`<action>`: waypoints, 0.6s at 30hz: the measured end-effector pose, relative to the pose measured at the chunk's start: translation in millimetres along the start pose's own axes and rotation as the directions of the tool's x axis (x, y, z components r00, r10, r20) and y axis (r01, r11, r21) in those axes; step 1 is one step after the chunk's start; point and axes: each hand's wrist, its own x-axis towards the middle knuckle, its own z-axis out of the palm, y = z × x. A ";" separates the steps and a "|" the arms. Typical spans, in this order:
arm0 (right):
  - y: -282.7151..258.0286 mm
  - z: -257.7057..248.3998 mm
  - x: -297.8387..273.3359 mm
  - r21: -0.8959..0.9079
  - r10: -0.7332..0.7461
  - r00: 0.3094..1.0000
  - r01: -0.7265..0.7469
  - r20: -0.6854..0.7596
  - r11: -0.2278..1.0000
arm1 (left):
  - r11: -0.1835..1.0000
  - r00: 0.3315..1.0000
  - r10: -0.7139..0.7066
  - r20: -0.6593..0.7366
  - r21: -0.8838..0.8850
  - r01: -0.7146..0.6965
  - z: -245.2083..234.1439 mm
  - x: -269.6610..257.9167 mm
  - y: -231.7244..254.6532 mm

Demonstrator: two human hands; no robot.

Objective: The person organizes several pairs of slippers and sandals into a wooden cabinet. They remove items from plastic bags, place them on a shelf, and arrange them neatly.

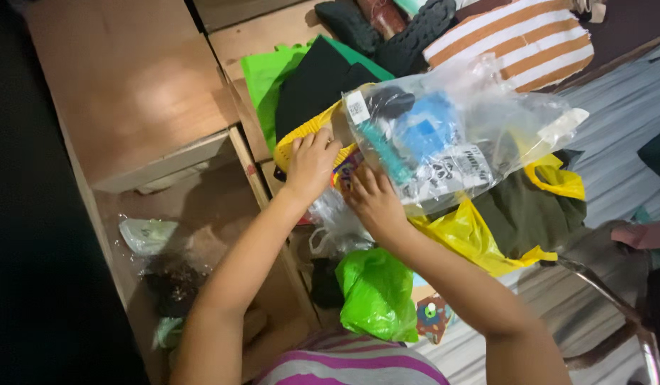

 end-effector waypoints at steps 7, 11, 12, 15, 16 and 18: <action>2.6 -10.5 9.6 0.060 0.019 0.993 -0.026 0.120 0.998 | 0.939 0.920 -0.342 -0.190 -0.119 0.324 1.2 -36.3 -26.8; 21.6 -36.0 33.3 0.054 0.110 0.914 -0.142 0.392 0.988 | 0.720 0.818 -0.572 0.063 -0.440 0.537 8.8 -50.6 -50.4; 31.3 -44.9 35.5 0.054 0.131 0.923 -0.161 0.362 0.985 | 0.585 0.753 -0.627 0.198 -0.519 0.623 7.2 -51.1 -53.6; 48.5 -74.6 35.7 0.264 0.218 0.915 -0.314 0.338 0.912 | 0.370 0.762 -0.606 0.229 -0.767 0.524 -0.5 -47.8 -49.2; 53.5 -83.5 33.9 0.362 0.251 0.903 -0.376 0.348 0.853 | 0.331 0.794 -0.585 0.167 -0.845 0.421 -4.0 -45.4 -45.7; 59.1 -94.0 32.1 0.453 0.304 0.924 -0.380 0.233 0.807 | 0.335 0.771 -0.603 0.206 -0.811 0.479 -16.4 -45.0 -43.6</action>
